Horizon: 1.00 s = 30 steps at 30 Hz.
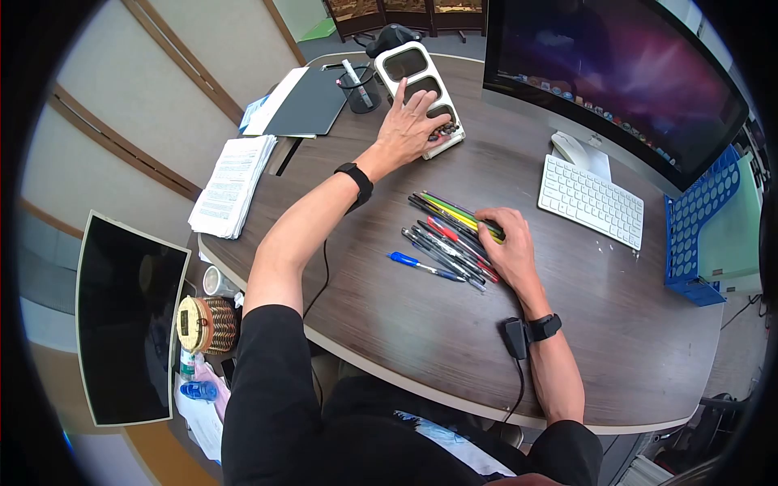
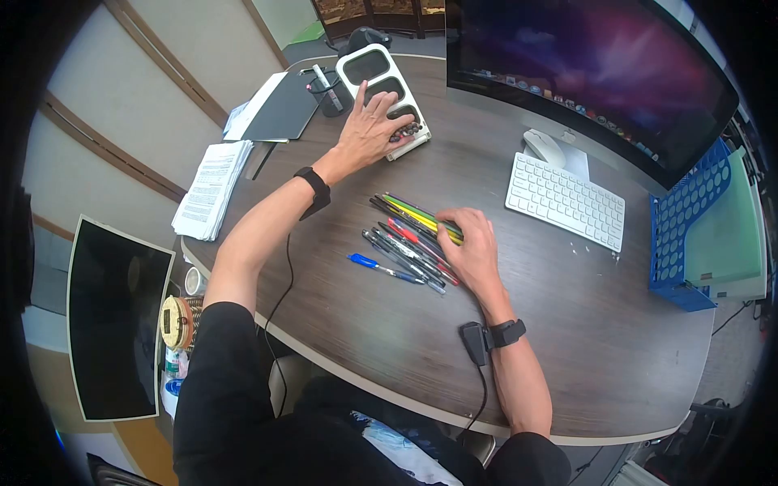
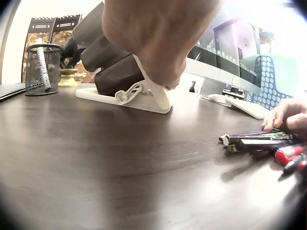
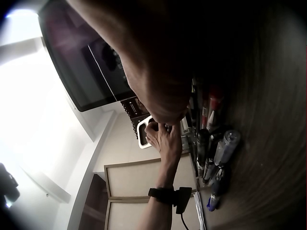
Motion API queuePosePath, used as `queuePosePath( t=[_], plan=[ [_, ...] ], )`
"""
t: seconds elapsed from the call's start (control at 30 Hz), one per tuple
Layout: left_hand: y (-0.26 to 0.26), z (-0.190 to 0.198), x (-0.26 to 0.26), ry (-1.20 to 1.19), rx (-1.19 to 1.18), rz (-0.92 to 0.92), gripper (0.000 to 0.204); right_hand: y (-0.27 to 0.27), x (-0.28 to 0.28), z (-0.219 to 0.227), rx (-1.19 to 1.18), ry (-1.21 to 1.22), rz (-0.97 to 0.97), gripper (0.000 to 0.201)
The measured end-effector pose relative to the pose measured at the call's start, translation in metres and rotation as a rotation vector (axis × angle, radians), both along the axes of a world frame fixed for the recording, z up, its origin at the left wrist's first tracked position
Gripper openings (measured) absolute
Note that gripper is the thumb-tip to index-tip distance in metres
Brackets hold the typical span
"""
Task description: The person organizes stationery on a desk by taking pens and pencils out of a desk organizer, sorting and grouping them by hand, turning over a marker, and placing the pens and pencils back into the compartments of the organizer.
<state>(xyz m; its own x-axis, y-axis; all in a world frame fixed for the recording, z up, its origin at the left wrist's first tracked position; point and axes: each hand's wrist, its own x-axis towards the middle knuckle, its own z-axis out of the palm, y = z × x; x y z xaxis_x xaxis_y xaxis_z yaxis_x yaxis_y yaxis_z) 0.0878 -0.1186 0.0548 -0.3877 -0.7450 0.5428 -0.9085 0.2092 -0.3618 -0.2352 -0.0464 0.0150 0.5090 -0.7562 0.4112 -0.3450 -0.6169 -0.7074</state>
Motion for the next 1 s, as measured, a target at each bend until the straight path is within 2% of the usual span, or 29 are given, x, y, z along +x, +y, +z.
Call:
queuePosePath(
  t=[0.23,0.67,1.0],
  plan=[
    [0.002,-0.005,-0.011,0.032,-0.032,0.1,0.035,-0.001,-0.001,-0.002,0.008,-0.026,0.01,0.014],
    [0.003,-0.015,-0.017,0.154,-0.05,0.073,0.03,-0.006,-0.003,-0.011,0.007,-0.034,0.021,0.013],
    [0.001,-0.013,-0.012,0.036,-0.02,-0.094,0.037,-0.005,-0.003,-0.009,0.031,-0.034,0.014,0.013]
  ],
)
